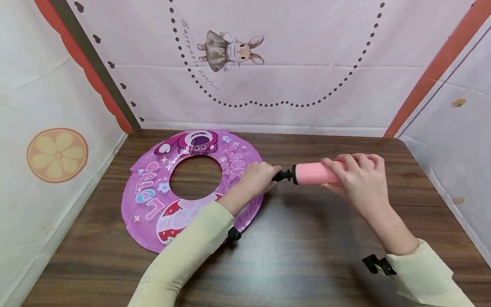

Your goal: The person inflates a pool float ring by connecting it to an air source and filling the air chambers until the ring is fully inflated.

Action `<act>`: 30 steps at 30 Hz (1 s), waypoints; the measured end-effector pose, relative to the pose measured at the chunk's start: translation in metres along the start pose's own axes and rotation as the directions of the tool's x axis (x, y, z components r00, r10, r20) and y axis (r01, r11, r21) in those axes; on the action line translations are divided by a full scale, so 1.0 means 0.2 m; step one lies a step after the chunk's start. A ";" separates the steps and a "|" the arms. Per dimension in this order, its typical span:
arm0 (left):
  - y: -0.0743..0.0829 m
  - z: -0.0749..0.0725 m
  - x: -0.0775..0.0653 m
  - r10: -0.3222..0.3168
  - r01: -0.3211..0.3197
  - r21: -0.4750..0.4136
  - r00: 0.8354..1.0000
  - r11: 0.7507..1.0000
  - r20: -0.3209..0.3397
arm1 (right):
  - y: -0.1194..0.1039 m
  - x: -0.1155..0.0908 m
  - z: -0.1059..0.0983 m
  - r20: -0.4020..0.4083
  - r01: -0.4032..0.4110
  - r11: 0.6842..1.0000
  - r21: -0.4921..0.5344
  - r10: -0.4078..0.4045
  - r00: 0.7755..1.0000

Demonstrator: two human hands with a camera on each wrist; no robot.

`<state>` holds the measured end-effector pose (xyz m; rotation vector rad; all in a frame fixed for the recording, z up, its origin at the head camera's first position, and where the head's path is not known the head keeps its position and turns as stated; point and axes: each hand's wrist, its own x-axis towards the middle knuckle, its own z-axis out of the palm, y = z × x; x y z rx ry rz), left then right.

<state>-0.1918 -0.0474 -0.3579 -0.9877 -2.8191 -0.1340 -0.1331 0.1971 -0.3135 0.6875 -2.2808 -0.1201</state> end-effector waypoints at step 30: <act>-0.02 0.03 -0.01 0.034 -0.034 0.000 0.999 0.999 -0.013 | 0.18 -0.05 -0.20 -0.019 0.000 1.000 -0.010 0.000 1.000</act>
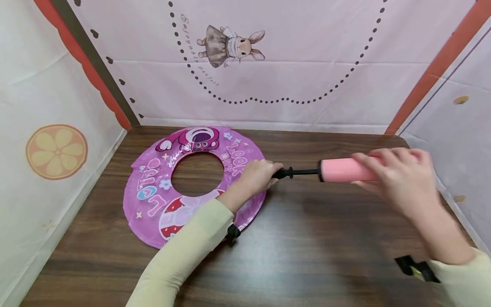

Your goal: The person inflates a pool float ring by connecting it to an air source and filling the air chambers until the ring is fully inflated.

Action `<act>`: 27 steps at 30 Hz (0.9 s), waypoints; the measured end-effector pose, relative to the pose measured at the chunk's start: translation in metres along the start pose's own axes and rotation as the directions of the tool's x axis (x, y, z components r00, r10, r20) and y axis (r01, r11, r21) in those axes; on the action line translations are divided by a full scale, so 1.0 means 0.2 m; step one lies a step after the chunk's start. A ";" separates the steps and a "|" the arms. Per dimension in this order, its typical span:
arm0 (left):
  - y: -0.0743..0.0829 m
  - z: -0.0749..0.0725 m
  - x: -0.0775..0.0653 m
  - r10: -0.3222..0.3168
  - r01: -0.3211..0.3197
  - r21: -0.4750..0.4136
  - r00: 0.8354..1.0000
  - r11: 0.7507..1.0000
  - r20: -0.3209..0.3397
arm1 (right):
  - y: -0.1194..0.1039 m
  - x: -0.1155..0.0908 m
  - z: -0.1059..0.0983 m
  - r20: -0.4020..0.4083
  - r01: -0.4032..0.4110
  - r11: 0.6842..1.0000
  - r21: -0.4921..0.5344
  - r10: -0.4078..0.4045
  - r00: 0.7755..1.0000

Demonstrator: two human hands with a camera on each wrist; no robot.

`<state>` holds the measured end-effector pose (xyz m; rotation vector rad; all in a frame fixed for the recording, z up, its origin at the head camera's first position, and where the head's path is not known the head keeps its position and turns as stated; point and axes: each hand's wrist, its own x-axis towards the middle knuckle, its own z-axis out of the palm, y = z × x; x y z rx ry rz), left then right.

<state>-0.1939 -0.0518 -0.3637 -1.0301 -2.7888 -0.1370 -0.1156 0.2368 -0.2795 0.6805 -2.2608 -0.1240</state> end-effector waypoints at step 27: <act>0.00 0.01 0.00 -0.057 0.057 -0.013 0.998 0.998 0.039 | 0.12 -0.08 -0.08 0.040 -0.036 0.999 -0.020 0.037 0.999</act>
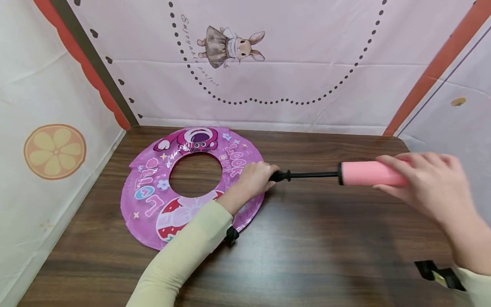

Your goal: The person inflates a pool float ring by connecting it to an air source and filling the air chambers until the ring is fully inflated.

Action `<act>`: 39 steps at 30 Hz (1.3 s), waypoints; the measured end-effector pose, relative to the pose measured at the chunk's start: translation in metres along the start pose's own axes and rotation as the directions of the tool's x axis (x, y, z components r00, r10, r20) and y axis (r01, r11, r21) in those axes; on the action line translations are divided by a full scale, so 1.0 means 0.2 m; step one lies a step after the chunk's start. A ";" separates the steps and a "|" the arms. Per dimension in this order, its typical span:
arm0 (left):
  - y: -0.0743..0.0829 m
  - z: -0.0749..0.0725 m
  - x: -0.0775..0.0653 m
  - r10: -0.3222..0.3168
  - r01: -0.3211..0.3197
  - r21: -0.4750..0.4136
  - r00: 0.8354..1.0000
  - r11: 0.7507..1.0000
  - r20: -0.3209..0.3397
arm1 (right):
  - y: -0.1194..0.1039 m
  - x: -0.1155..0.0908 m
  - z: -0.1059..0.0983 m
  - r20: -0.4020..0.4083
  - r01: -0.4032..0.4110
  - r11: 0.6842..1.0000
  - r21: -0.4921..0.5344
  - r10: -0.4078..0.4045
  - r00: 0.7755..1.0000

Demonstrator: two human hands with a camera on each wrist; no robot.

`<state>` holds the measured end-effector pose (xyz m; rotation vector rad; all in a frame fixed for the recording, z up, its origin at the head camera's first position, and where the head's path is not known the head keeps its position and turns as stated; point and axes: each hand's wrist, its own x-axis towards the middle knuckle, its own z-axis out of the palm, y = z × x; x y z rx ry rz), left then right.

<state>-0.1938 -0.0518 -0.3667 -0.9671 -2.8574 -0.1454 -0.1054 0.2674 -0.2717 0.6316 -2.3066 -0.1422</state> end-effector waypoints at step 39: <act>0.00 -0.01 -0.01 -0.002 0.002 -0.003 1.000 1.000 -0.015 | 0.06 0.00 0.01 0.022 -0.008 1.000 -0.008 0.008 1.000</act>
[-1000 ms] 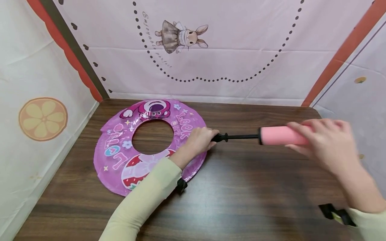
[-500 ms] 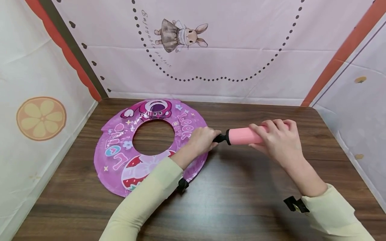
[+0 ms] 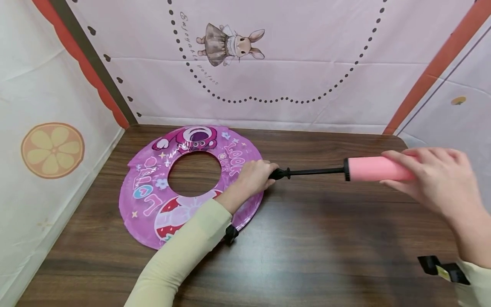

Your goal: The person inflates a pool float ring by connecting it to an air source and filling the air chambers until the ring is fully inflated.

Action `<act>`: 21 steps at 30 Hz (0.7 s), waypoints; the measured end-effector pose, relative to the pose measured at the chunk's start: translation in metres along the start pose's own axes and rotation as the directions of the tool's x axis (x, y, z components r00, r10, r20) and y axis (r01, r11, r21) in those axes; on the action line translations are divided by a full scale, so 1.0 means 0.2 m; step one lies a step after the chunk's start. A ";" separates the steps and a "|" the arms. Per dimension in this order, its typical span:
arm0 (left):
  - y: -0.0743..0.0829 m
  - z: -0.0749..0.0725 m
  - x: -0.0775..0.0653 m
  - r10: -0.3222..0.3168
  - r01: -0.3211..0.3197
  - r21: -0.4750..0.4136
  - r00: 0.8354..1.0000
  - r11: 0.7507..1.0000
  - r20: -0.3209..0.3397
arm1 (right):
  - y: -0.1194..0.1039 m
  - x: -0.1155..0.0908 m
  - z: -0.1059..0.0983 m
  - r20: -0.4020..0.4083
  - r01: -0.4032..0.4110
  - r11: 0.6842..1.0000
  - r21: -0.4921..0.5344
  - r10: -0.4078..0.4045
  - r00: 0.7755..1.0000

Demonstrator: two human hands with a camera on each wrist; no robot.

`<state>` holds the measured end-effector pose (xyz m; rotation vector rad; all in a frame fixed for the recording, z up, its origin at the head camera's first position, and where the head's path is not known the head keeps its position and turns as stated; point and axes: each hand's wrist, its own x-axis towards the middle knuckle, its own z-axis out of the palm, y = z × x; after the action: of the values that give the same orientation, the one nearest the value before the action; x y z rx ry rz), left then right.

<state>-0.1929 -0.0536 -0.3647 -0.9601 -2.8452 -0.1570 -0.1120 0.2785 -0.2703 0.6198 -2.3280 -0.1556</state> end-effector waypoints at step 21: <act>0.04 -0.02 0.01 0.041 -0.040 0.018 0.998 0.999 -0.037 | -0.40 0.15 0.29 -0.048 0.074 0.996 0.043 -0.072 0.996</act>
<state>-0.1895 -0.0477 -0.3593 -1.0001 -2.7861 -0.1438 -0.1389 0.1904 -0.3159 0.7233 -2.2709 -0.1221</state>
